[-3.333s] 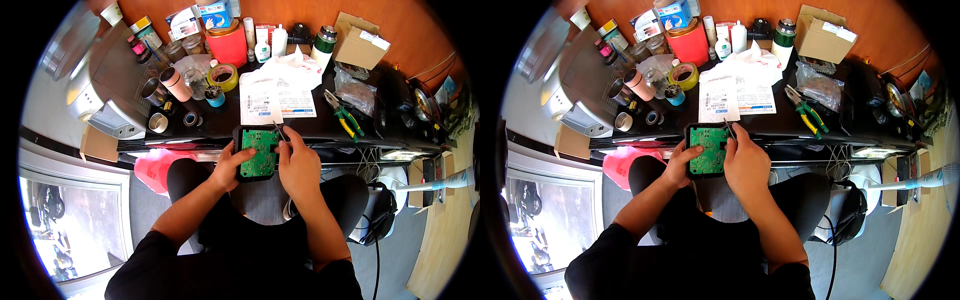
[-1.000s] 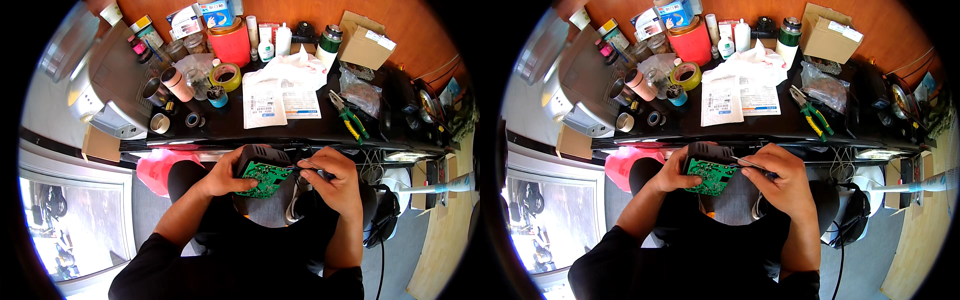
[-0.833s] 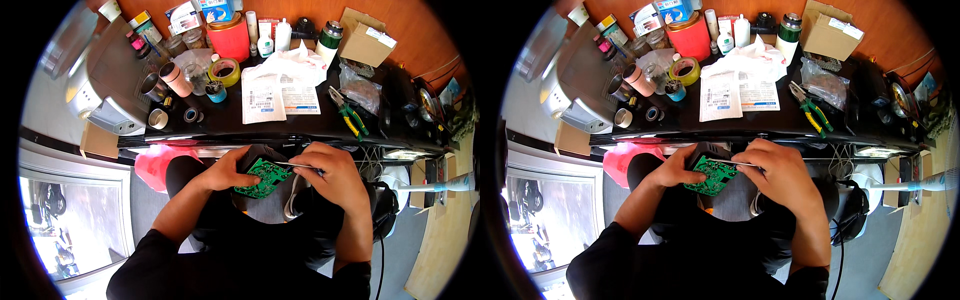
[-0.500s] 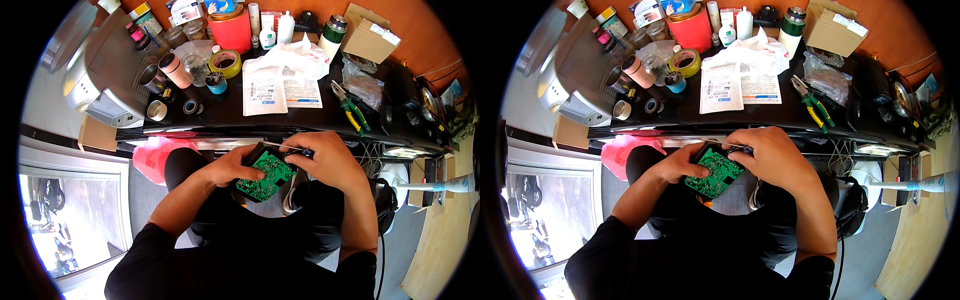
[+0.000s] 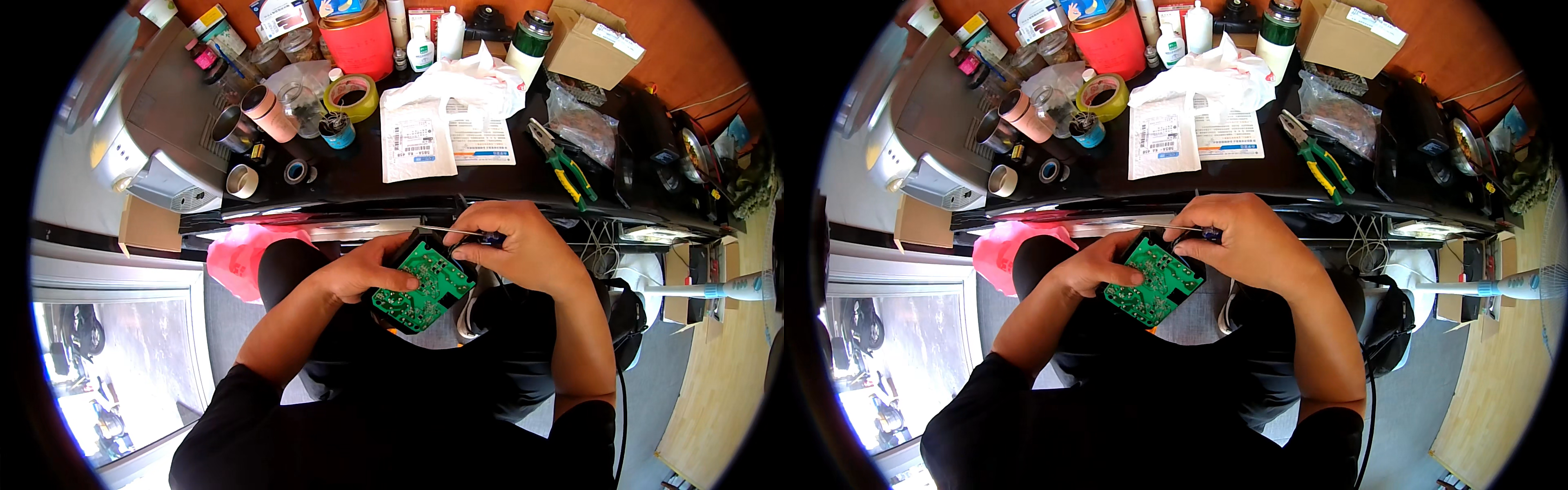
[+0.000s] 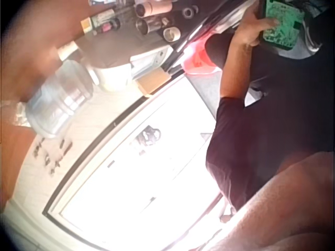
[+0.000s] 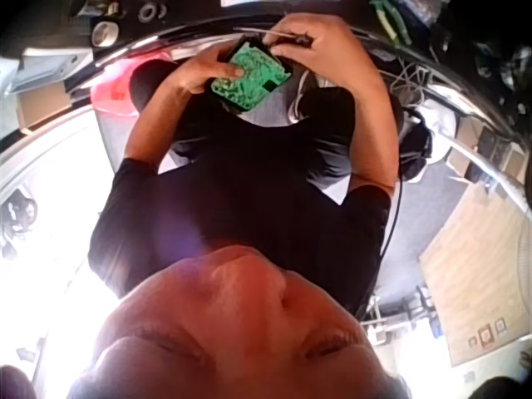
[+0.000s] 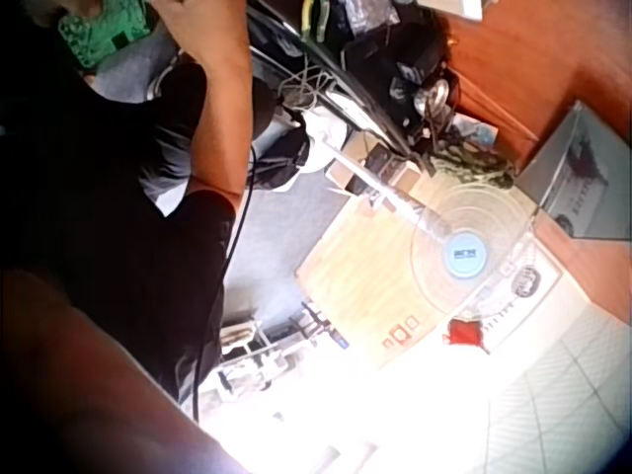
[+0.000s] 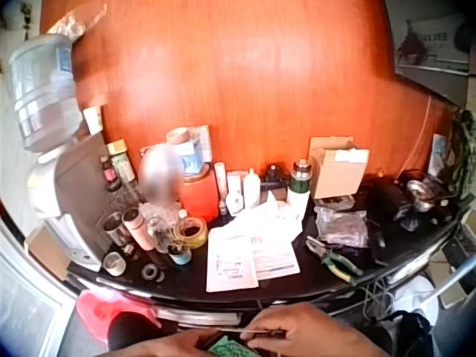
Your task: The person holds an electronic circuit board and a black plastic case, using a screwdriver to move wires and probe components. The board is then positioned inside the plastic case.
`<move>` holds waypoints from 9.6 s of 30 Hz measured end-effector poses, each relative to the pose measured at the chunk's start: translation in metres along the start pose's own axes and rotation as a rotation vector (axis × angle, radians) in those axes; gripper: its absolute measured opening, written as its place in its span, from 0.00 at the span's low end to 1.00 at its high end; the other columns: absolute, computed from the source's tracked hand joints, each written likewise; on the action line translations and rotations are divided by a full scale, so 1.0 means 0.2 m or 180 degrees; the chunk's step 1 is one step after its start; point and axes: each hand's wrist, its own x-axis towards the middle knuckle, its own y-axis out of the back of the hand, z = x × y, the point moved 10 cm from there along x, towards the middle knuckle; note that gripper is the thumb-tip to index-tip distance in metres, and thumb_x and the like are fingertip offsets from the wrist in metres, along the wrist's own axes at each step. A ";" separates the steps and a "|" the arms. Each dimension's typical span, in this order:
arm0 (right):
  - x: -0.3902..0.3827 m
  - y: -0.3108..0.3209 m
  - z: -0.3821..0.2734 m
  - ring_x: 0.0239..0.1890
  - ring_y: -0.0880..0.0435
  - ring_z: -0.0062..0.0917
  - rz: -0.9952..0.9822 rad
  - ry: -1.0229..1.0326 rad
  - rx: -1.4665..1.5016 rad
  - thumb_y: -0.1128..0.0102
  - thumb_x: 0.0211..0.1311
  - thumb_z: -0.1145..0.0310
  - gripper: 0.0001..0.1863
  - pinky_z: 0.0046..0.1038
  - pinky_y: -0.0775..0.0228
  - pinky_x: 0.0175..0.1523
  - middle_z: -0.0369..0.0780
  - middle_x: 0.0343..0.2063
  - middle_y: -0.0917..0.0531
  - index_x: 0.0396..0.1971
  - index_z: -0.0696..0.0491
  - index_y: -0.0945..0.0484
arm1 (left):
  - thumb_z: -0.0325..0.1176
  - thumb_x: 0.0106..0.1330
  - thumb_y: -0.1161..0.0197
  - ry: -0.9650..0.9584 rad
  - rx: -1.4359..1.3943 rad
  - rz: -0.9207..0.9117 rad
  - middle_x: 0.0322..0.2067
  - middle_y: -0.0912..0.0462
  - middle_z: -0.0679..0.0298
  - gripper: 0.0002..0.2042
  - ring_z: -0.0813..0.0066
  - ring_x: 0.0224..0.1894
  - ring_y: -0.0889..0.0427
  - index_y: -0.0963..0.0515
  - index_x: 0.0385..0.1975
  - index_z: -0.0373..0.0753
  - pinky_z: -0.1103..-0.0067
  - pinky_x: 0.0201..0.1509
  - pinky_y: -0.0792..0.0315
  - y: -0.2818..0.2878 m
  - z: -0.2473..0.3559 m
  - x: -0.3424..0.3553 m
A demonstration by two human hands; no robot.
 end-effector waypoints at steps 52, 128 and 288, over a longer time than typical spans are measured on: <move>0.05 0.01 0.10 0.39 0.14 0.21 0.0258 -0.0233 0.0056 0.24 0.53 0.77 0.12 0.25 0.22 0.46 0.38 0.34 0.11 0.38 0.58 0.13 | 0.31 0.58 0.26 0.0175 -0.0254 0.0099 0.56 0.18 0.58 0.36 0.66 0.57 0.18 0.32 0.69 0.35 0.69 0.63 0.23 0.00 0.00 0.01; -0.02 -0.07 0.08 0.34 0.17 0.34 -0.0741 -0.0242 -0.0904 0.30 0.57 0.74 0.07 0.32 0.26 0.41 0.40 0.30 0.16 0.37 0.54 0.10 | 0.27 0.58 0.26 0.0266 0.0132 0.0008 0.55 0.18 0.59 0.35 0.70 0.56 0.19 0.31 0.67 0.33 0.72 0.64 0.26 -0.01 -0.07 0.06; 0.06 0.08 -0.10 0.35 0.14 0.36 -0.0415 0.0397 -0.1197 0.30 0.61 0.70 0.07 0.32 0.24 0.40 0.40 0.31 0.15 0.38 0.53 0.12 | 0.34 0.56 0.26 0.0108 -0.0280 0.0035 0.59 0.20 0.55 0.43 0.65 0.57 0.18 0.38 0.73 0.32 0.69 0.64 0.25 0.03 0.08 -0.01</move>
